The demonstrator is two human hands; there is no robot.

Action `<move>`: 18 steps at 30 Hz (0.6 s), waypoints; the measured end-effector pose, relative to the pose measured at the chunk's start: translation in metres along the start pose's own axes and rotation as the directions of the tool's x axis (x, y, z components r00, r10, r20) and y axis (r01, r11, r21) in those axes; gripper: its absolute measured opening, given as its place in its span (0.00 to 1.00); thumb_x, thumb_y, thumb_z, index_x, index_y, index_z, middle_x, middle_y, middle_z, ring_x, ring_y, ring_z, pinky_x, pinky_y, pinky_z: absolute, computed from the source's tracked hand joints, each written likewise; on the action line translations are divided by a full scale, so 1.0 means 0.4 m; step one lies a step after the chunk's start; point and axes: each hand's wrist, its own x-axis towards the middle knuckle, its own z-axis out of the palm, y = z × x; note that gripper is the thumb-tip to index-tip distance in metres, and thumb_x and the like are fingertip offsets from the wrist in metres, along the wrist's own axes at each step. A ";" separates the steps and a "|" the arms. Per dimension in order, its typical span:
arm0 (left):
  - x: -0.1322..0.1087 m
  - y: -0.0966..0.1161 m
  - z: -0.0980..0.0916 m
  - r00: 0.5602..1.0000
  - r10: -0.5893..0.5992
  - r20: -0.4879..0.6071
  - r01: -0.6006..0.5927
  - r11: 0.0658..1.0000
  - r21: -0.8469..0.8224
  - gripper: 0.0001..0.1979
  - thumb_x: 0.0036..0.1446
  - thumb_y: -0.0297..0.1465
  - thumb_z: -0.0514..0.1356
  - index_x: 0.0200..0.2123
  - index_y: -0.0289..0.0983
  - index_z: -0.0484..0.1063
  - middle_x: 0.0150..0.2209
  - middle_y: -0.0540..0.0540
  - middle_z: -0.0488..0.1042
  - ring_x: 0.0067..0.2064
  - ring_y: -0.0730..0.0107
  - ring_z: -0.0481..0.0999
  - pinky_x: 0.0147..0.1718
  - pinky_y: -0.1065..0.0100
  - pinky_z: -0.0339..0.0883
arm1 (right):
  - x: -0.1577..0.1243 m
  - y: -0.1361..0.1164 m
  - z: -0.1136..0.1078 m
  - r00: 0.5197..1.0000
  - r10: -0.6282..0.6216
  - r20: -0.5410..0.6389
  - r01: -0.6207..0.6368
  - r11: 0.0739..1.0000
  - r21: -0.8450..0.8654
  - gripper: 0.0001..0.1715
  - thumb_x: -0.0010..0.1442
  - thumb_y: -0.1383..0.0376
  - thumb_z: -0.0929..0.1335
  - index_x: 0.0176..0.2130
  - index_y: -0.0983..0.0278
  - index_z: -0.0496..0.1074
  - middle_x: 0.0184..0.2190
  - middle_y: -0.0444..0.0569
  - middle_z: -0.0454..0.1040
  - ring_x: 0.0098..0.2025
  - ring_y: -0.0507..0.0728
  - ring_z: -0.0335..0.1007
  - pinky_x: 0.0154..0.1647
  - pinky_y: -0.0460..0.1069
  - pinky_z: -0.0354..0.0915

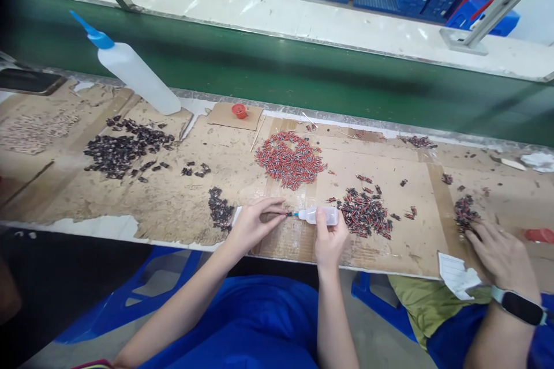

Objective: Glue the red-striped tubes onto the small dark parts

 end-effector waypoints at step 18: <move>0.001 0.004 0.000 1.000 -0.030 0.008 0.030 0.998 0.052 0.11 0.53 0.27 0.65 0.42 0.40 0.75 0.33 0.47 0.83 0.44 0.58 0.80 0.49 0.55 0.67 | -0.005 -0.002 0.001 0.999 -0.007 0.042 0.006 1.000 0.021 0.20 0.52 0.49 0.70 0.27 0.64 0.68 0.21 0.43 0.70 0.25 0.53 0.65 0.27 0.47 0.61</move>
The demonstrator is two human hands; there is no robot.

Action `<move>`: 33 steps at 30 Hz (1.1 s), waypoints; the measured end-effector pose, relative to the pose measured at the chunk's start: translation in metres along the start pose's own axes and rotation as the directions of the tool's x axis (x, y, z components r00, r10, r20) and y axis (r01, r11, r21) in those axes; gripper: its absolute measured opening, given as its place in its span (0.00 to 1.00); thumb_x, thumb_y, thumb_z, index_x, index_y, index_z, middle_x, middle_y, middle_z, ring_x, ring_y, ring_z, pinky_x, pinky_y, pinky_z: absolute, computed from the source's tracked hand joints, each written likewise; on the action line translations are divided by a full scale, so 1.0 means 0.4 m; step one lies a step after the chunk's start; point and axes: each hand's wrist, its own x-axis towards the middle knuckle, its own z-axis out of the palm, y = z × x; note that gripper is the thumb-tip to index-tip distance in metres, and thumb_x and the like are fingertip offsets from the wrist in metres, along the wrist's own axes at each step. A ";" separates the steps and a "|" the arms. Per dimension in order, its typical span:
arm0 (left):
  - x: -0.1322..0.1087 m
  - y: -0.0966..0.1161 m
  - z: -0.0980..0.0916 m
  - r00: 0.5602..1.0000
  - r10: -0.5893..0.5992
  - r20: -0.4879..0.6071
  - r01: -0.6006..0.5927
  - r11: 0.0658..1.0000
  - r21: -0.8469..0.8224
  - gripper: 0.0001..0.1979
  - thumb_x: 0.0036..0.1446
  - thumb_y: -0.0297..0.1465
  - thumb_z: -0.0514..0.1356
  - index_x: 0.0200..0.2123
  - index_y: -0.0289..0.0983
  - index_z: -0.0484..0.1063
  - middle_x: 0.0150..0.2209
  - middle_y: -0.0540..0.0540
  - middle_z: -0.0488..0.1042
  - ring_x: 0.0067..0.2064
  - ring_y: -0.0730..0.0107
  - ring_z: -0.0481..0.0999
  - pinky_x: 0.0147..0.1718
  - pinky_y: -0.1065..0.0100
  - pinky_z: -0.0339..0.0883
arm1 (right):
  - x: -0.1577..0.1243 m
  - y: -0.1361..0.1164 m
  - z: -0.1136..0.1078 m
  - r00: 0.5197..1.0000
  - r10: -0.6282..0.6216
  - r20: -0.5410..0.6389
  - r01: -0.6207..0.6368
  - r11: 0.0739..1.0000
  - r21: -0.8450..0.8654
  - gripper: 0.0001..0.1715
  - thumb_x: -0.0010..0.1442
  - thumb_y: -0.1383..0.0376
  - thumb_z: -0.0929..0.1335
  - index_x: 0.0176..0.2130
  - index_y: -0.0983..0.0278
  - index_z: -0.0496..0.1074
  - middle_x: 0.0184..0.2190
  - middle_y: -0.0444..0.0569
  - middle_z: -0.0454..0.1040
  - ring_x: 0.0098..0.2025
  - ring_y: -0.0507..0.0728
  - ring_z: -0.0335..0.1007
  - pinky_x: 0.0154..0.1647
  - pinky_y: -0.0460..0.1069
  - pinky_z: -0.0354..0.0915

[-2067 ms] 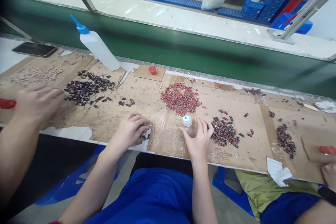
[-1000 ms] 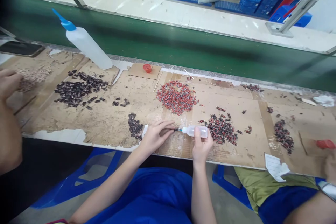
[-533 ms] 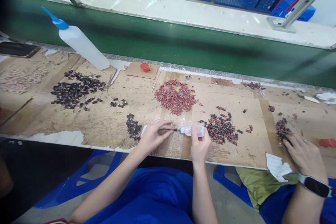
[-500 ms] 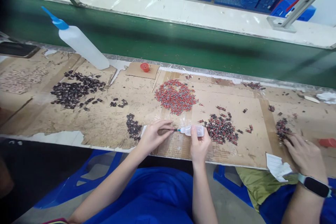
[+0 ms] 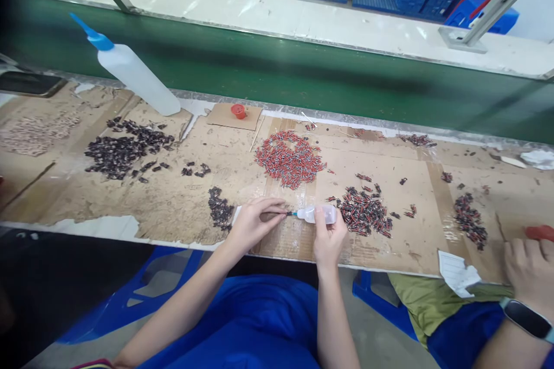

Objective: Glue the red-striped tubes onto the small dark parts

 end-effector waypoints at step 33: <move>0.138 -0.005 0.001 0.985 0.102 -0.138 -0.045 0.930 0.364 0.05 0.56 0.27 0.62 0.31 0.40 0.78 0.33 0.45 0.78 0.39 0.58 0.70 0.42 0.58 0.66 | -0.057 0.003 0.016 0.845 -0.482 -0.233 0.474 0.876 -0.093 0.25 0.48 0.64 0.75 0.44 0.62 0.65 0.41 0.54 0.75 0.42 0.58 0.74 0.36 0.52 0.70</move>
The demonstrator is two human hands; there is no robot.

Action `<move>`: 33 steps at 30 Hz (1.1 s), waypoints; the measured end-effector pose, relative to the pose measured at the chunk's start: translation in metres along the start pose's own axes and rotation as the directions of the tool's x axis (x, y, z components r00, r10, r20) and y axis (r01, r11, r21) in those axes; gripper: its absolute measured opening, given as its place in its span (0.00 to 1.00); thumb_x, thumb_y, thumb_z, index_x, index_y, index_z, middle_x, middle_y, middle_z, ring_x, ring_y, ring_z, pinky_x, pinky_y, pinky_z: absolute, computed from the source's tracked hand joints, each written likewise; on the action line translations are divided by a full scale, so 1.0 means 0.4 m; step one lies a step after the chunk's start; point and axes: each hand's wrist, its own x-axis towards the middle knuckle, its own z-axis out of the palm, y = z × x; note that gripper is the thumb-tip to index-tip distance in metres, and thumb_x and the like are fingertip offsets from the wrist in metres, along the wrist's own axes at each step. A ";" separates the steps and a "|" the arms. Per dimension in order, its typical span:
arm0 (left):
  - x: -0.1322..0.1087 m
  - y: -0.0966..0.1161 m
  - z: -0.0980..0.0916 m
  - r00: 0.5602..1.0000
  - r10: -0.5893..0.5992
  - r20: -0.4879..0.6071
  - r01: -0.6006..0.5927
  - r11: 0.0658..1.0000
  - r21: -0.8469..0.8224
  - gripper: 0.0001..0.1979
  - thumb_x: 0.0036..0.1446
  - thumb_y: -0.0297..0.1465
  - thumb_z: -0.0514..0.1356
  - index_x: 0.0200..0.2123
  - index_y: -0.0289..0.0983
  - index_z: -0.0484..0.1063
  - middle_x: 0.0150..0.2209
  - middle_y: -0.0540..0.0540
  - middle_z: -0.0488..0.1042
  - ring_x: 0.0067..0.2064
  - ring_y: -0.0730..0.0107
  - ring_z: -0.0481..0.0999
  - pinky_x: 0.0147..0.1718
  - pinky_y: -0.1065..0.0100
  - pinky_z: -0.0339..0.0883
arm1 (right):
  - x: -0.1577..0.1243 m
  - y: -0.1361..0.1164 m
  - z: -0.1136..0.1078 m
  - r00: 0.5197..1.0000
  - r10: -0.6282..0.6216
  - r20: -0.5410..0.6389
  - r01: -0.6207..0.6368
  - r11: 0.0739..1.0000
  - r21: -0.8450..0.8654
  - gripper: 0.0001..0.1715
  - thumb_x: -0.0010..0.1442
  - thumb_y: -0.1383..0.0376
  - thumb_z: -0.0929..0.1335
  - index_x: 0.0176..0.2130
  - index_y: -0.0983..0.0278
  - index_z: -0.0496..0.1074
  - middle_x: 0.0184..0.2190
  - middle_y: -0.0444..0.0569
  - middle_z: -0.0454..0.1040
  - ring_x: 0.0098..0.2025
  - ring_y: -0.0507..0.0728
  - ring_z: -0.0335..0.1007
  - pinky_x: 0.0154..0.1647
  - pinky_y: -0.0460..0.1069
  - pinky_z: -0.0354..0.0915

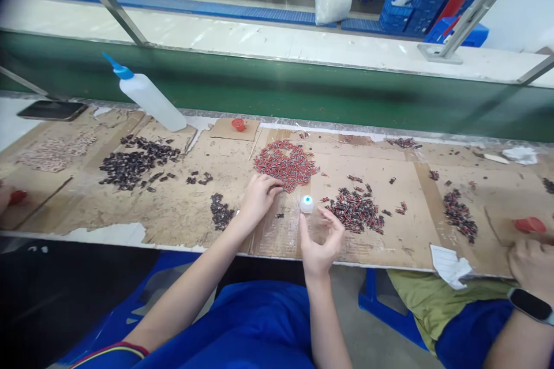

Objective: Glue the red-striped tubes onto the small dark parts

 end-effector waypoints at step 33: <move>-0.166 0.018 -0.043 0.996 0.010 0.088 0.010 0.976 -0.216 0.07 0.55 0.29 0.64 0.39 0.40 0.78 0.38 0.45 0.78 0.44 0.59 0.73 0.47 0.56 0.68 | -0.037 -0.017 -0.023 0.874 0.163 0.458 -0.135 0.987 -0.093 0.11 0.62 0.60 0.66 0.40 0.61 0.76 0.36 0.51 0.78 0.37 0.57 0.74 0.39 0.52 0.72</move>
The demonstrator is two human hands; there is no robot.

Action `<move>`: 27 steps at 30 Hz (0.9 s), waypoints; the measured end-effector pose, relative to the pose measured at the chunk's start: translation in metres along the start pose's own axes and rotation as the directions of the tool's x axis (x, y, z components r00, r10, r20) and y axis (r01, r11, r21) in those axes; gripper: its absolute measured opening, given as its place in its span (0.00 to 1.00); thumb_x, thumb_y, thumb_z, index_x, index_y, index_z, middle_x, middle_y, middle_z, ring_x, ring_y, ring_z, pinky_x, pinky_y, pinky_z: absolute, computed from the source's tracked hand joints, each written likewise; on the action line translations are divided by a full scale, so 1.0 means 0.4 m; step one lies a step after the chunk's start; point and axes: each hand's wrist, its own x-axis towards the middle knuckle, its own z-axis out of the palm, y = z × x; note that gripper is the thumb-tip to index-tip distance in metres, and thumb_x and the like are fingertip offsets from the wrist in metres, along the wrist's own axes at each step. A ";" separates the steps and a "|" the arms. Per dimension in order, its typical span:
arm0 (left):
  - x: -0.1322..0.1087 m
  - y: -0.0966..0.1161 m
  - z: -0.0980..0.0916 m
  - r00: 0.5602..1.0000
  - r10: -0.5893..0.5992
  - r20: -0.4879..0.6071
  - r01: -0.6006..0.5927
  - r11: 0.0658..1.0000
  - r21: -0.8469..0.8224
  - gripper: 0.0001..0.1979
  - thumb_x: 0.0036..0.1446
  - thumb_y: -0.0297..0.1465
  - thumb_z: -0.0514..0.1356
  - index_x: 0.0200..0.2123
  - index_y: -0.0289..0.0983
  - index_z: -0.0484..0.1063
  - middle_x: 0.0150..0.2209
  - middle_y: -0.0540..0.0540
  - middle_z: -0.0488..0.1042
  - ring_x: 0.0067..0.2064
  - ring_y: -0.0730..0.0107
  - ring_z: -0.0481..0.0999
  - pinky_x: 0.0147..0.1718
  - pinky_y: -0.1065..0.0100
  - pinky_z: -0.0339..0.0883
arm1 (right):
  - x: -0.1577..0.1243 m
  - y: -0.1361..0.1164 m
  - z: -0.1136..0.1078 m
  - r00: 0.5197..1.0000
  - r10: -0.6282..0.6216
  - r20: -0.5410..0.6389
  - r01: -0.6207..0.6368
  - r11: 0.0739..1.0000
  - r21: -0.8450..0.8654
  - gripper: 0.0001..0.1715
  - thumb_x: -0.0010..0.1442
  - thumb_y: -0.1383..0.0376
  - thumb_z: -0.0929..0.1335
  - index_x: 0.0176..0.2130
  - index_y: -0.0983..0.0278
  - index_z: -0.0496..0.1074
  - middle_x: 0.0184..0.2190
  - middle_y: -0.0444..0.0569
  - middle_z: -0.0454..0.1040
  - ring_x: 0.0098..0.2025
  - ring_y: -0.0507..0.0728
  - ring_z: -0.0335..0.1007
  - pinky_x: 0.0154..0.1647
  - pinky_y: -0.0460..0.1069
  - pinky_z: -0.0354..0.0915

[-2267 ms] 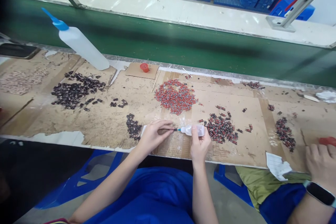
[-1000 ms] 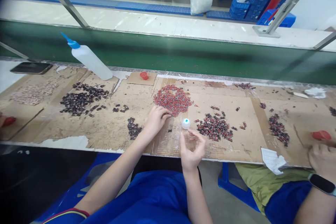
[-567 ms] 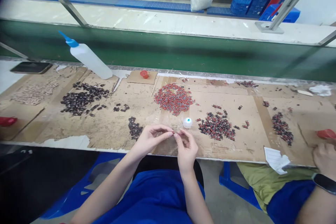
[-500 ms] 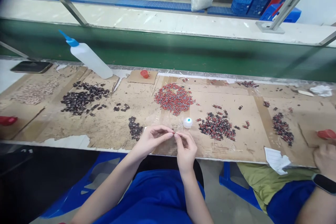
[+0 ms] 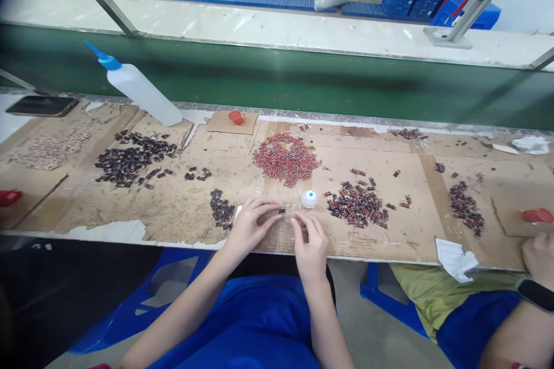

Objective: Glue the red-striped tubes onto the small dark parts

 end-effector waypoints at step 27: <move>-0.023 0.047 -0.086 0.983 0.081 -0.164 -0.127 0.948 -0.293 0.04 0.56 0.29 0.64 0.34 0.39 0.80 0.31 0.46 0.82 0.33 0.67 0.79 0.35 0.67 0.72 | 0.007 -0.109 0.029 0.971 0.236 -0.025 -0.219 0.933 0.287 0.08 0.55 0.60 0.71 0.32 0.63 0.79 0.30 0.49 0.81 0.33 0.57 0.78 0.37 0.51 0.73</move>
